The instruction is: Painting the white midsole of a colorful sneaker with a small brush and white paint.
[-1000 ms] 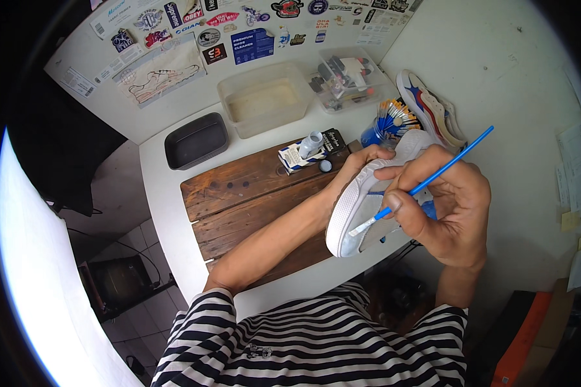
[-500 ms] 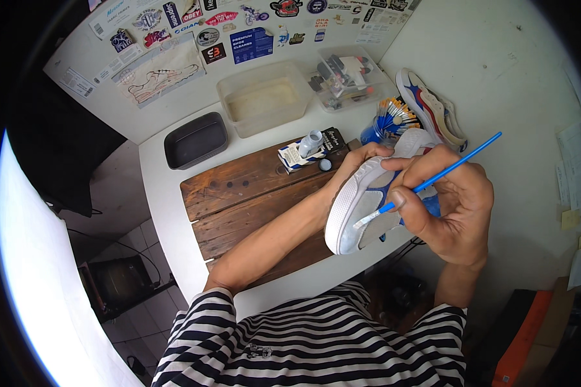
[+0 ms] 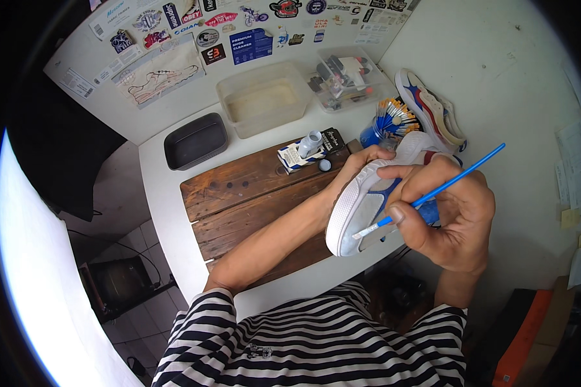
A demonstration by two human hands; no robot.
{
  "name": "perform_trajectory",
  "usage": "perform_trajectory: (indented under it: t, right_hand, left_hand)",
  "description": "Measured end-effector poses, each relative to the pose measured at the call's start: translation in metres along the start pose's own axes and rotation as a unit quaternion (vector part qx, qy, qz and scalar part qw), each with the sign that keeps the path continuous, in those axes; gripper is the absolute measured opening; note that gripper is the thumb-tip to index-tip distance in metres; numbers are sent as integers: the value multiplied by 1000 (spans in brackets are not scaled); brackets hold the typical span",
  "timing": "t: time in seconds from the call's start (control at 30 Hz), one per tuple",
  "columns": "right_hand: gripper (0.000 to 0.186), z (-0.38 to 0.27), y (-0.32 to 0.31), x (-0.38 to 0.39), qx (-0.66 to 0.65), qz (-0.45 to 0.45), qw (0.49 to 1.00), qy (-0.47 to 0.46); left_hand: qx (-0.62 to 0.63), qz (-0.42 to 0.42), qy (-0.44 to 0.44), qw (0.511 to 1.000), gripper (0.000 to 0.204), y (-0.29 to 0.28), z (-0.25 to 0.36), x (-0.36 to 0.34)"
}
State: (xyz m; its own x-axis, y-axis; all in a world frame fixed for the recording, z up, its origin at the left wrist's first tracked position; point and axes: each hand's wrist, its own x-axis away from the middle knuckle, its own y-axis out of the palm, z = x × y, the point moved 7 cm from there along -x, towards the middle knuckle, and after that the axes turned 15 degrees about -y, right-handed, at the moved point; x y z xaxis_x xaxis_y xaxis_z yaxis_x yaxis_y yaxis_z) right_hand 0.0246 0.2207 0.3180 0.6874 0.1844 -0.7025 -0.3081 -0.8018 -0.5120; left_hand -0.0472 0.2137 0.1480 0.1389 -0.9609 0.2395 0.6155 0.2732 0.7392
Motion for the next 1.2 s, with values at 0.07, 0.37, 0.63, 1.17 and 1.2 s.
perform_trajectory:
  t: [0.07, 0.37, 0.63, 1.17, 1.2]
  right_hand:
    - [11, -7, 4, -3, -4, -57, 998, 17]
    - [10, -9, 4, -4, 2, -78, 997, 10]
    - [10, -9, -2, -6, 24, -51, 998, -13]
    - [9, -6, 13, -15, 22, -115, 993, 28]
    - [10, -2, 11, -15, 44, -109, 992, 51]
  left_hand:
    - [116, -125, -68, 983, 25, 3, 2, 6]
    - [67, -11, -81, 994, 39, 3, -5, 0]
    - [102, -82, -79, 988, 39, 3, -12, -7]
    - [-65, -69, 15, 995, 44, -6, -18, -12]
    - [48, -129, -24, 990, 46, -1, -26, -17]
